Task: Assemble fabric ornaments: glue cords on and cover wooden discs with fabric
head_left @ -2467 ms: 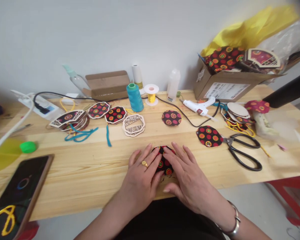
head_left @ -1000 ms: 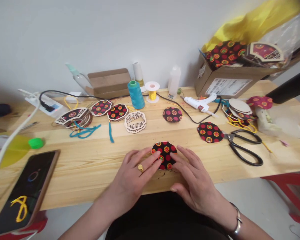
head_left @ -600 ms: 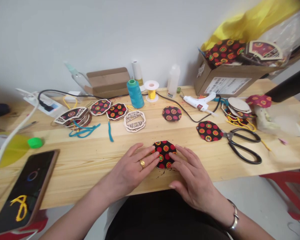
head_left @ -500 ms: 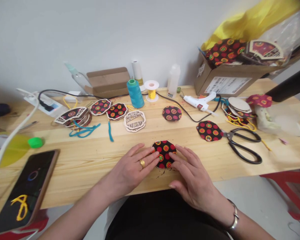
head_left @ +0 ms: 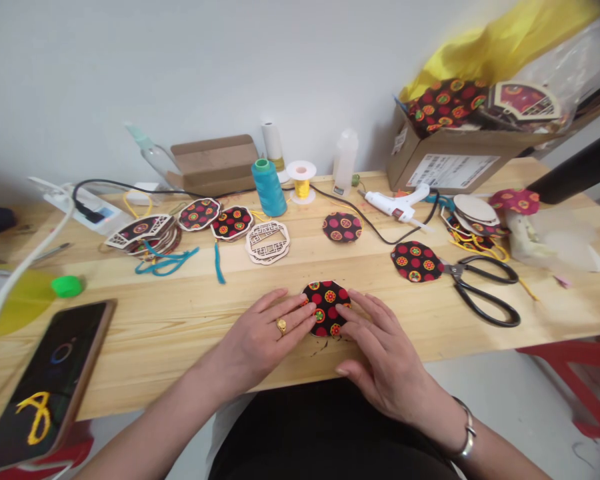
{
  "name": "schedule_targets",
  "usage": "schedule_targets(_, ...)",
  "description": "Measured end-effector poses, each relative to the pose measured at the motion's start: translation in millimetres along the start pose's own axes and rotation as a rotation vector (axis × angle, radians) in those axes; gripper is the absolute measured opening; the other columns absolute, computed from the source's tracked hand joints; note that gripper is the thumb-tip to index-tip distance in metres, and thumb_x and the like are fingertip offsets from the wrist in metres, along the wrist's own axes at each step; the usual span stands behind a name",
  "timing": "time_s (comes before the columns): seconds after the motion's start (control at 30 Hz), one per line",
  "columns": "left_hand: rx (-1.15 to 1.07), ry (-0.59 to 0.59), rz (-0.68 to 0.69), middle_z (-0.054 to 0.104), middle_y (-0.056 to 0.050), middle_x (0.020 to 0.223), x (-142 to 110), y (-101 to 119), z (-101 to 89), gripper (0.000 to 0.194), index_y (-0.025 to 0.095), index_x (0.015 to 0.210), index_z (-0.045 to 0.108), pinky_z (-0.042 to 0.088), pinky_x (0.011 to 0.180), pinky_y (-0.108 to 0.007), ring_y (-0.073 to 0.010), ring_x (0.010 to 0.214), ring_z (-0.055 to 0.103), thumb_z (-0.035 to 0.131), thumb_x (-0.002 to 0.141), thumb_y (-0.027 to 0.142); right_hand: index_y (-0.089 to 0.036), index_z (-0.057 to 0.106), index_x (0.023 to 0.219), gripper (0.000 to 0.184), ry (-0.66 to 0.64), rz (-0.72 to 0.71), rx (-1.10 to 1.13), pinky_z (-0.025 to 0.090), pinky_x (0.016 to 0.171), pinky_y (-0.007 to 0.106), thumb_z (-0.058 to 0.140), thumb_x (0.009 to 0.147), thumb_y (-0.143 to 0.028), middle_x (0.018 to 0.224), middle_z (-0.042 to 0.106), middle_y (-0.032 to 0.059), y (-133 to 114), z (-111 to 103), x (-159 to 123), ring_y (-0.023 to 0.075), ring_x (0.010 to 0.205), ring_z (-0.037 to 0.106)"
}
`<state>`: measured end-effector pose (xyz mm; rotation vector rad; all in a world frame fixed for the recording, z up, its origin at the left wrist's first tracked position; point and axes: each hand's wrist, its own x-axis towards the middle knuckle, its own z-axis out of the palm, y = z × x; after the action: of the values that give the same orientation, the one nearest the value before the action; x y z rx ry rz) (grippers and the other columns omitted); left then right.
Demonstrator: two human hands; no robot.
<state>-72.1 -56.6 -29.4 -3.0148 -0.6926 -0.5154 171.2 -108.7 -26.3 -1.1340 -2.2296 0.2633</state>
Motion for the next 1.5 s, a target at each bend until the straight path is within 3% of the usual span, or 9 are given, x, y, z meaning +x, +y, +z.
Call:
schedule_targets(0.13, -0.03, -0.022, -0.053, 0.054, -0.012, 0.137, 6, 8, -8.8, 0.046, 0.016, 0.133, 0.048, 0.036, 0.109, -0.048, -0.0231, 0.136, 0.038, 0.046, 0.088, 0.008, -0.008, 0.054, 0.111, 0.047, -0.043, 0.029, -0.043, 0.039, 0.104, 0.057, 0.047, 0.091, -0.05, 0.128, 0.057, 0.0224, -2, -5, 4, 0.0347, 0.135, 0.033)
schedule_targets(0.23, -0.005, 0.008, -0.185, 0.047, -0.017, 0.142, 17, 22, -13.0, 0.049, 0.009, 0.135, 0.044, 0.031, 0.111, -0.051, -0.0259, 0.138, 0.034, 0.043, 0.087, 0.007, -0.007, 0.053, 0.112, 0.052, -0.073, 0.036, -0.103, 0.038, 0.104, 0.06, 0.045, 0.09, -0.054, 0.132, 0.053, 0.024, -4, -5, 6, 0.0364, 0.137, 0.03)
schedule_targets(0.33, 0.064, 0.056, -0.304, 0.052, -0.017, 0.138, 29, 35, -8.0, 0.04, 0.007, 0.13, 0.05, 0.033, 0.11, -0.052, -0.0278, 0.133, 0.041, 0.047, 0.09, 0.015, -0.007, 0.054, 0.113, 0.054, -0.089, 0.056, -0.15, 0.037, 0.104, 0.06, 0.044, 0.09, -0.055, 0.133, 0.052, 0.0238, -3, -4, 6, 0.0369, 0.137, 0.03)
schedule_targets(0.5, 0.052, 0.082, -0.379, 0.061, -0.014, 0.128, 32, 41, 7.5, 0.034, 0.009, 0.123, 0.056, 0.037, 0.106, -0.053, -0.028, 0.124, 0.051, 0.049, 0.092, 0.021, -0.009, 0.057, 0.106, 0.051, -0.094, 0.073, -0.163, 0.036, 0.106, 0.058, 0.043, 0.09, -0.056, 0.131, 0.055, 0.0214, -1, -3, 3, 0.0366, 0.137, 0.03)
schedule_targets(0.7, 0.013, 0.087, -0.39, 0.06, -0.014, 0.13, 28, 38, 12.0, 0.035, 0.01, 0.124, 0.054, 0.037, 0.106, -0.052, -0.0271, 0.124, 0.052, 0.051, 0.091, 0.021, -0.009, 0.057, 0.105, 0.049, -0.079, 0.083, -0.169, 0.037, 0.105, 0.059, 0.044, 0.09, -0.053, 0.129, 0.056, 0.0211, 1, -2, 1, 0.0372, 0.136, 0.031)
schedule_targets(0.9, 0.018, 0.162, -0.381, 0.053, -0.017, 0.136, 21, 41, 3.2, 0.037, 0.01, 0.126, 0.051, 0.037, 0.106, -0.052, -0.0271, 0.131, 0.044, 0.049, 0.09, 0.013, -0.007, 0.054, 0.113, 0.05, -0.031, 0.057, -0.143, 0.038, 0.104, 0.058, 0.042, 0.093, -0.051, 0.129, 0.055, 0.0224, 1, -9, -3, 0.0354, 0.137, 0.029)
schedule_targets(1.03, -0.026, 0.128, -0.32, 0.055, -0.014, 0.135, 16, 49, -1.6, 0.038, 0.011, 0.126, 0.052, 0.031, 0.11, -0.052, -0.0266, 0.134, 0.04, 0.05, 0.089, 0.01, -0.01, 0.057, 0.106, 0.05, -0.078, -0.059, -0.082, 0.035, 0.108, 0.057, 0.043, 0.091, -0.055, 0.129, 0.058, 0.0201, -2, -10, -6, 0.0316, 0.133, 0.039)
schedule_targets(1.17, -0.068, 0.106, -0.309, 0.062, -0.009, 0.127, 13, 53, 1.4, 0.033, 0.013, 0.121, 0.057, 0.028, 0.112, -0.051, -0.025, 0.129, 0.046, 0.051, 0.089, 0.012, -0.011, 0.058, 0.103, 0.046, -0.057, -0.087, -0.057, 0.035, 0.108, 0.056, 0.043, 0.092, -0.052, 0.12, 0.064, 0.0183, -3, -5, -8, 0.0284, 0.124, 0.051)
schedule_targets(1.5, -0.11, 0.13, -0.311, 0.061, -0.012, 0.129, 11, 52, 0.5, 0.034, 0.011, 0.121, 0.057, 0.031, 0.11, -0.05, -0.0248, 0.128, 0.047, 0.053, 0.087, 0.009, -0.009, 0.058, 0.104, 0.043, -0.047, -0.095, -0.064, 0.038, 0.107, 0.054, 0.045, 0.093, -0.048, 0.119, 0.064, 0.0199, -2, -9, -7, 0.0281, 0.121, 0.054)
